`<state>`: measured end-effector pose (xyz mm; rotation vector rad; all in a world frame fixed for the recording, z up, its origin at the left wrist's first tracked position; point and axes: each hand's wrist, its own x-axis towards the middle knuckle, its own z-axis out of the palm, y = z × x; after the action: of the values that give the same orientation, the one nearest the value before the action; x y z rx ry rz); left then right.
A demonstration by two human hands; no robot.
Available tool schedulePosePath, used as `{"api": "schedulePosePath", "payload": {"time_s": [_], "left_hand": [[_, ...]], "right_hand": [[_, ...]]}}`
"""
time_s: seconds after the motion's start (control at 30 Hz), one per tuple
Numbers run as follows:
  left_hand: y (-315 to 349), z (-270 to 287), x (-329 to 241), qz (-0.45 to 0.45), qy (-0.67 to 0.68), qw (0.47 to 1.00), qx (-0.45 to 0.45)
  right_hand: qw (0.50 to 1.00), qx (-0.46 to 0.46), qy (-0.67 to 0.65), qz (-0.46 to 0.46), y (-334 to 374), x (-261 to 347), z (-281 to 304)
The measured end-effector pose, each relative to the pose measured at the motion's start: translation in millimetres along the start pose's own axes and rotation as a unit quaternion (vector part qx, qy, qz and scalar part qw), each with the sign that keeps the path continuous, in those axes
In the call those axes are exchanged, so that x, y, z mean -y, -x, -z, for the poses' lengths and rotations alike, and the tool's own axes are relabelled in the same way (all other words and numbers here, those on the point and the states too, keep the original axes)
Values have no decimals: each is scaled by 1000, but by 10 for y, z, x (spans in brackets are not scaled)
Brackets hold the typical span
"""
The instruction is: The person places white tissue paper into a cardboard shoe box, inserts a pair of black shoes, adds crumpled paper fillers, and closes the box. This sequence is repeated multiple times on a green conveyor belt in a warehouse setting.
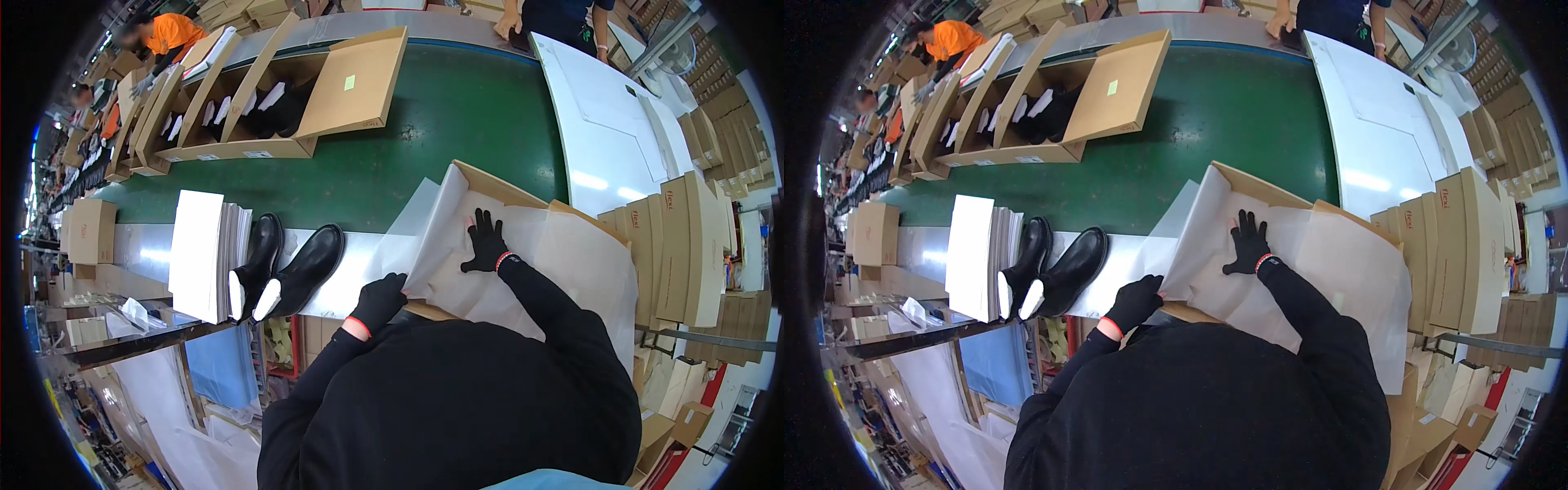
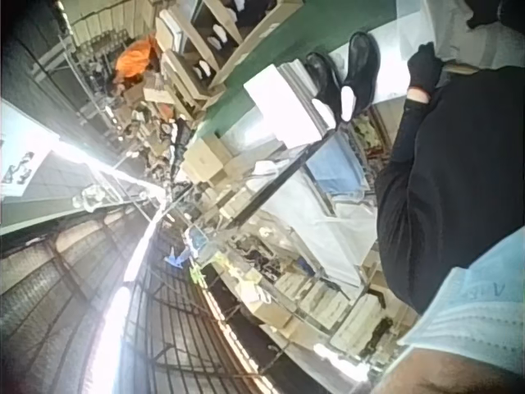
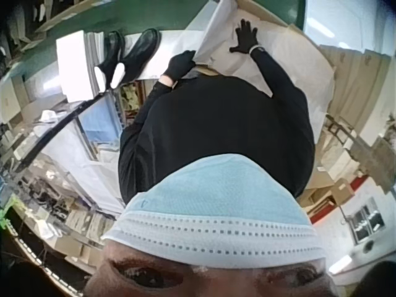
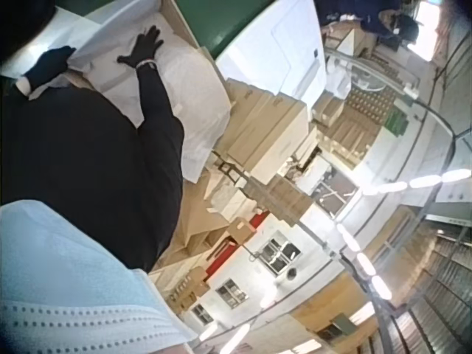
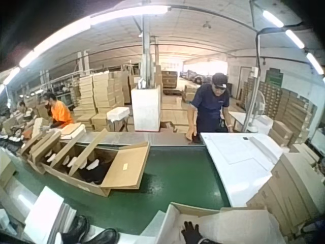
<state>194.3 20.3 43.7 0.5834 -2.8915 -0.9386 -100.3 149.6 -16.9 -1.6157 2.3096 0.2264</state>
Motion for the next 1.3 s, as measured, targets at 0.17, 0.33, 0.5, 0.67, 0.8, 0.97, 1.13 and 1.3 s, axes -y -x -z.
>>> {"api": "schedulePosePath", "payload": {"time_s": [0.17,0.33,0.5,0.67,0.8,0.97,1.13,1.3], "left_hand": [[-33,28,30,-24,-7,1000,15],[104,-11,-82,53,39,998,-1],[352,54,-114,76,109,990,-45],[776,727,368,86,167,919,-348],[1703,1445,1074,282,61,825,-486],[2747,1138,2078,307,61,894,-321],[1892,1338,2041,308,124,833,-442],[1380,2477,1541,297,67,832,-463]], "right_hand": [[999,0,41,1,-131,55,167],[998,-56,17,-15,29,249,-27],[999,43,14,4,262,316,-174],[999,47,11,1,362,517,-83],[995,92,32,1,410,583,-7],[997,79,-9,7,349,551,-25],[997,45,-54,39,374,670,133],[983,-40,-154,95,346,673,355]]}}
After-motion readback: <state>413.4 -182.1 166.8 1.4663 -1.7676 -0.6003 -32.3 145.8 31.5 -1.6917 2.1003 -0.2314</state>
